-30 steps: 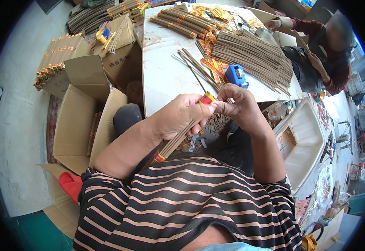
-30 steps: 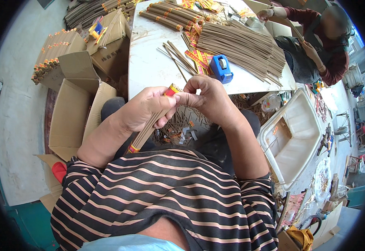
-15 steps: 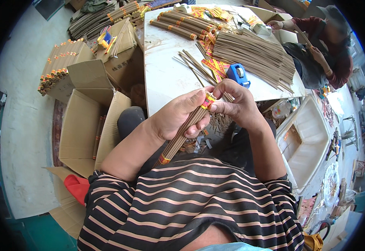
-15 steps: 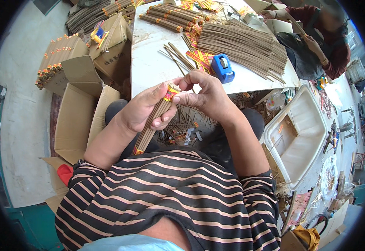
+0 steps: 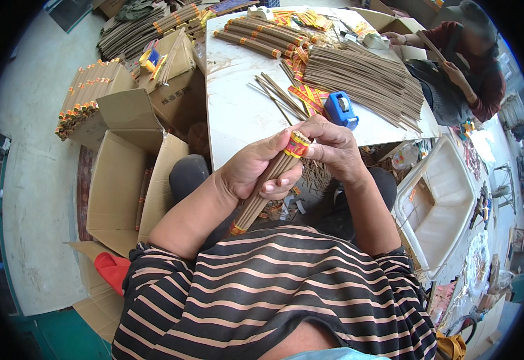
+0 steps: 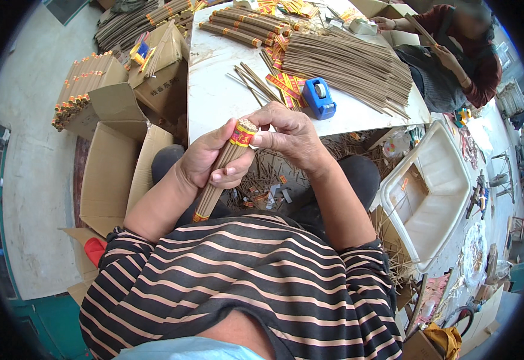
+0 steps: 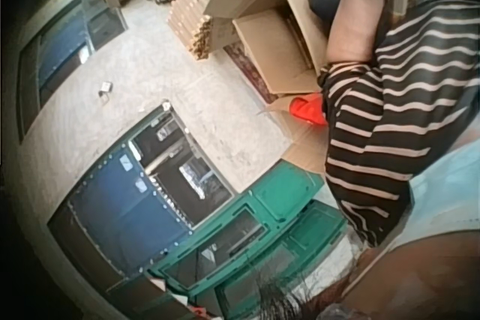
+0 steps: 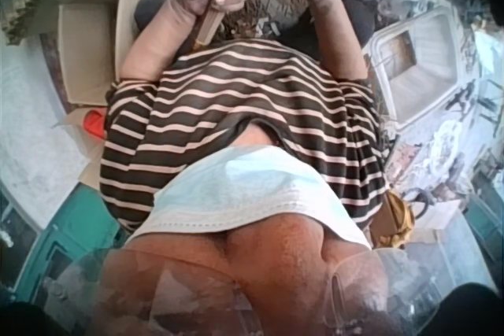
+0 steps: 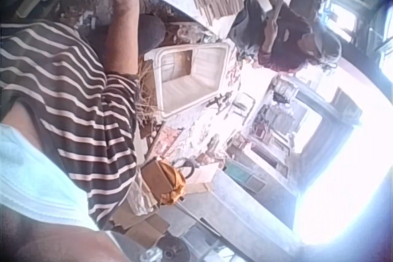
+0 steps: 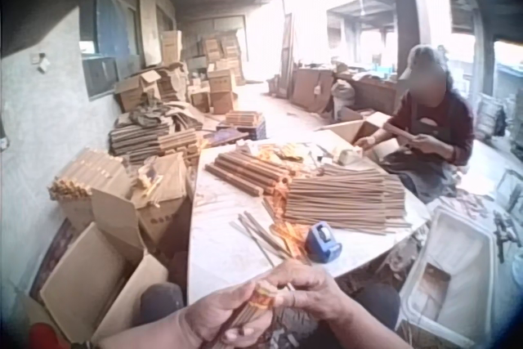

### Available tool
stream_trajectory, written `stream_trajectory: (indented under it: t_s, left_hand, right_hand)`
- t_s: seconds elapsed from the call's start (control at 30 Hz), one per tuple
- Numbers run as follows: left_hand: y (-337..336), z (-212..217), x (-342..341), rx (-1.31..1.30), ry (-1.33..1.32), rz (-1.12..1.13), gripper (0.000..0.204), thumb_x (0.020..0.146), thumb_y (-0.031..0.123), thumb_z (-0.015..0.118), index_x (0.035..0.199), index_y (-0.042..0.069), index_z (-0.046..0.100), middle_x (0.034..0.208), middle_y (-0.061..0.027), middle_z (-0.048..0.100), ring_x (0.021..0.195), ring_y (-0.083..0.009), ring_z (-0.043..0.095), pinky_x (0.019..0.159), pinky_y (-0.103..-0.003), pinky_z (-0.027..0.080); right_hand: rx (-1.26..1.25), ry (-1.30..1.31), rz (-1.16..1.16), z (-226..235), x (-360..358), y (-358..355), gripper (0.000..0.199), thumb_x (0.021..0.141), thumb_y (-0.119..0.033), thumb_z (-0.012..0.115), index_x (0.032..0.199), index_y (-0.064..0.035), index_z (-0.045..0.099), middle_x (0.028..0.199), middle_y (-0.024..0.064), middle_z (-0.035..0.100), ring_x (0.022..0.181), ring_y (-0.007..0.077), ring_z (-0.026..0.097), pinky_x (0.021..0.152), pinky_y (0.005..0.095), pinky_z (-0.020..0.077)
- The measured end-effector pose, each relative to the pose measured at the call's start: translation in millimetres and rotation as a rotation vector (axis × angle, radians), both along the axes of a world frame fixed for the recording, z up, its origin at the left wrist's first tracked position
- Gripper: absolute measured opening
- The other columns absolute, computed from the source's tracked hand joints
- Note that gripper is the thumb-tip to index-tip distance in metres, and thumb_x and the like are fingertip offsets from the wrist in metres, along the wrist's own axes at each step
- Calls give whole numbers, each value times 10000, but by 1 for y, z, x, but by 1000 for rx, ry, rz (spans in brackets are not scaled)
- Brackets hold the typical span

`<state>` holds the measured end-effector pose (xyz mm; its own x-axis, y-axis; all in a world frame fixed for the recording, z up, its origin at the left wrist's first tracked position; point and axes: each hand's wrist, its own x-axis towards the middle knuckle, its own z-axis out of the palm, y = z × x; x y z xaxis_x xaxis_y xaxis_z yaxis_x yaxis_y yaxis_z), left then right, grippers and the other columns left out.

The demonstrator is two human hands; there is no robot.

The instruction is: The person gathers thin wooden sticks from a table, aligns them into bundles, and secures each bundle with a small paper wrapper. The person places the finished bundles into a cardboard box.

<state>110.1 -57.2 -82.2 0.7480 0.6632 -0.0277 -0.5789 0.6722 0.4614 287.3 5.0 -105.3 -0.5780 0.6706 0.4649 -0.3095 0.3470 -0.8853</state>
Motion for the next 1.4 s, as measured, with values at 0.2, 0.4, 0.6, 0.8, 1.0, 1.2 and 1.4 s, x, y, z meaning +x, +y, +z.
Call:
stream_trajectory:
  t_s: [0.2,0.4,0.6,0.8,1.0,1.2,1.4]
  left_hand:
    - [-7,11,-1,31,-3,10,453,949,458,325,1160,62,394,597,-93,501,343,-88,423,308,-189,325]
    - [-6,22,-10,130,140,68,438,927,433,424,1244,147,327,624,-67,537,402,-72,472,356,-170,379]
    - [41,85,-112,279,770,989,382,917,416,463,1043,63,538,680,-30,513,515,-69,455,422,-179,400]
    - [81,117,-201,428,642,1479,349,901,383,518,874,37,495,703,-72,511,551,-138,485,494,-265,438]
    - [109,123,-158,884,621,1557,364,899,389,524,847,34,464,666,-63,533,528,-138,546,453,-268,472]
    - [117,61,-134,992,718,1547,311,901,310,547,933,16,450,789,-79,573,668,-154,587,635,-302,523]
    - [115,48,-131,1068,882,1463,257,882,212,591,961,1,467,833,-84,591,744,-146,600,709,-279,515]
  right_hand:
    - [-7,77,-7,6,-7,-8,196,754,-98,700,937,-32,676,915,56,641,843,158,562,766,282,443]
    - [-72,-9,-222,4,-14,-12,175,790,17,629,962,8,655,924,69,632,869,147,561,768,261,429]
    - [-283,187,-398,-10,5,-3,166,859,-25,580,1013,29,607,802,42,613,740,94,576,667,198,443]
    - [-336,33,-412,-20,4,-12,150,864,-35,579,1001,18,612,783,12,595,699,76,553,642,184,438]
    - [-389,-48,-448,-32,17,-11,142,871,-48,577,993,12,616,779,1,593,677,53,544,621,167,427]
    - [-438,-74,-482,-44,28,-12,152,867,-65,588,991,18,618,776,0,590,674,55,539,616,173,420]
    - [-482,-84,-483,-52,32,-9,158,860,-60,597,995,18,621,796,5,599,695,63,555,653,188,447]
